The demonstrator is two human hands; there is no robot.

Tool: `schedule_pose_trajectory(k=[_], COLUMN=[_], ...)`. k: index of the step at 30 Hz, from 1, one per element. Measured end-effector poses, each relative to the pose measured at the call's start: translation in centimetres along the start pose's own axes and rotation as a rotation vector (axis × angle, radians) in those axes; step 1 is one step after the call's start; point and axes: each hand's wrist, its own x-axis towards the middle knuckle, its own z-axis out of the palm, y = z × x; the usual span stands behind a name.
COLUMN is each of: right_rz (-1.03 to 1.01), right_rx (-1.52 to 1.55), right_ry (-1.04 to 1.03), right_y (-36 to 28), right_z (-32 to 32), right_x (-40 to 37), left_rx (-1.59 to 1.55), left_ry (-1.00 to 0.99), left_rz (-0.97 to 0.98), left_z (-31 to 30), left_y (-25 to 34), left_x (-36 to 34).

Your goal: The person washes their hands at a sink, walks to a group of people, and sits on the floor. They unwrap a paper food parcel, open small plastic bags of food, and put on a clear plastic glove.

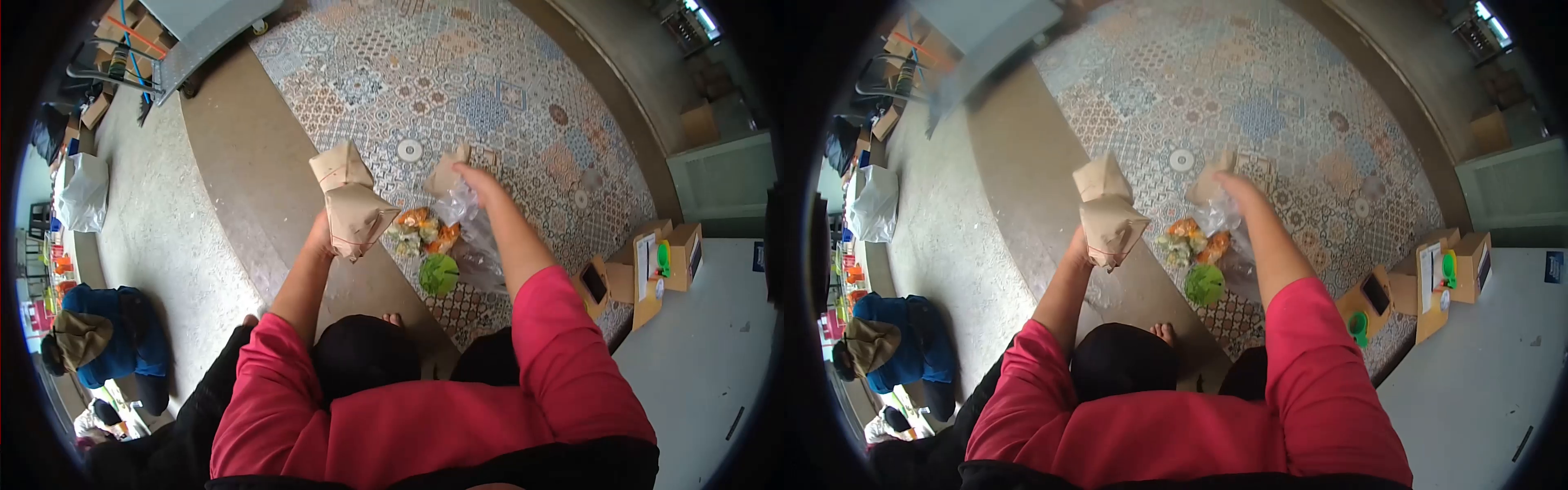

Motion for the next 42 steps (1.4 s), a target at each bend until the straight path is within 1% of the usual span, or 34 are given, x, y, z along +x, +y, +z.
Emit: schedule_pose_trajectory(k=[1,2,3,4,5,6,7,8,10,11,12,14,15,16,17,18,20,21,22,24,26,28,29,30,31,32,34,35,36,37,38,40,41,42], right_rz=[-0.029,-0.009,0.021,0.014,0.001,-0.009,-0.060,-0.038,-0.046,-0.079,-0.058,-0.050,-0.030,-0.008,-0.095,-0.167,-0.225,-0.182,-0.144,-0.006,0.164,0.262,0.271,0.343,0.423,0.432,0.353,0.356,0.368,0.377,0.373,0.271,0.266,0.254], right_rx=[-0.003,0.052,0.096,0.067,0.043,0.015,-0.106,-0.142,-0.539,-0.761,-0.941,-1.301,-1.288,-1.275,-1.167,-1.056,-0.890,-0.845,-0.796,-0.709,-0.858,-0.859,-0.844,-0.888,-0.939,-0.938,-1.053,-1.060,-1.048,-1.037,-1.053,-1.136,-1.163,-1.134], right_ry=[-0.002,-0.037,-0.077,-0.094,-0.095,-0.101,-0.034,-0.054,-0.005,-0.044,-0.103,-0.237,-0.263,-0.288,-0.230,-0.172,-0.111,-0.098,-0.085,-0.080,0.070,0.272,0.260,0.277,0.290,0.281,0.461,0.453,0.424,0.395,0.384,0.362,0.347,0.322], right_y=[0.5,1.3,2.1,2.8,2.8,2.8,3.7,3.7,4.8,5.7,3.8,-0.7,-1.9,-3.2,-3.5,-3.4,-4.9,-4.0,-2.7,2.3,7.5,11.5,13.2,14.5,16.0,16.4,15.8,15.4,14.9,14.6,14.9,16.6,17.4,18.2], right_z=[0.2,0.2,0.4,0.6,0.6,0.7,0.8,1.0,1.5,1.5,2.3,4.4,4.0,3.5,1.8,-1.1,-5.8,-9.0,-12.3,-18.8,-22.0,-22.0,-21.8,-21.8,-21.9,-21.3,-19.5,-19.3,-19.1,-18.7,-18.7,-20.0,-20.7,-21.5], right_x=[0.5,1.8,3.1,4.3,5.9,8.4,12.1,13.5,16.8,18.5,16.2,10.4,10.0,9.6,10.8,11.6,8.2,8.2,8.6,9.8,9.7,8.5,8.6,9.0,9.2,9.1,7.8,7.6,7.5,7.6,8.1,9.1,9.8,10.5], left_rx=[0.095,0.096,0.210,0.313,0.283,0.381,0.475,0.568,0.561,0.593,0.574,0.730,0.719,0.842,0.965,0.958,1.128,1.286,1.296,0.964,0.963,1.302,1.512,1.526,1.533,1.534,1.630,1.722,1.756,1.871,1.867,1.748,1.699,1.873], left_ry=[0.033,0.025,0.043,0.069,0.078,0.127,0.187,0.252,0.284,0.282,0.300,0.332,0.336,0.282,0.223,0.217,0.251,0.340,0.332,0.406,0.429,0.467,0.593,0.589,0.591,0.595,0.475,0.398,0.353,0.333,0.335,0.458,0.505,0.385], left_rz=[-0.019,0.005,-0.088,-0.180,-0.143,-0.108,-0.087,-0.096,-0.162,-0.208,-0.233,-0.180,-0.202,-0.172,-0.141,-0.165,0.050,0.052,0.045,0.069,0.041,0.214,0.353,0.349,0.246,0.147,0.048,-0.038,-0.074,-0.066,-0.097,-0.084,-0.081,-0.278], left_z=[-1.0,-0.7,-0.3,-0.2,-0.1,-0.2,-0.5,-1.2,-2.3,-2.9,-3.7,-4.5,-5.2,-6.1,-6.7,-7.0,-7.2,-7.7,-7.6,-7.2,-8.2,-8.1,-7.7,-7.1,-6.7,-6.9,-10.3,-9.4,-9.4,-10.4,-11.2,-13.2,-14.5,-16.1], left_y=[0.5,1.3,1.9,2.2,2.3,2.5,2.3,1.4,0.5,0.3,-0.6,-1.9,-3.1,-4.2,-5.3,-6.7,-8.6,-9.0,-9.0,-8.5,-9.3,-10.2,-10.3,-9.4,-8.6,-7.8,-5.0,-2.9,-1.2,0.0,1.0,1.6,1.6,0.9], left_x=[1.1,1.5,1.7,1.6,1.9,2.4,2.9,3.2,4.0,4.8,5.7,8.8,10.4,12.3,14.0,15.0,16.7,17.4,17.3,16.2,16.4,16.8,16.5,16.2,15.5,15.0,14.3,12.4,10.7,9.1,7.6,5.0,3.9,2.8])
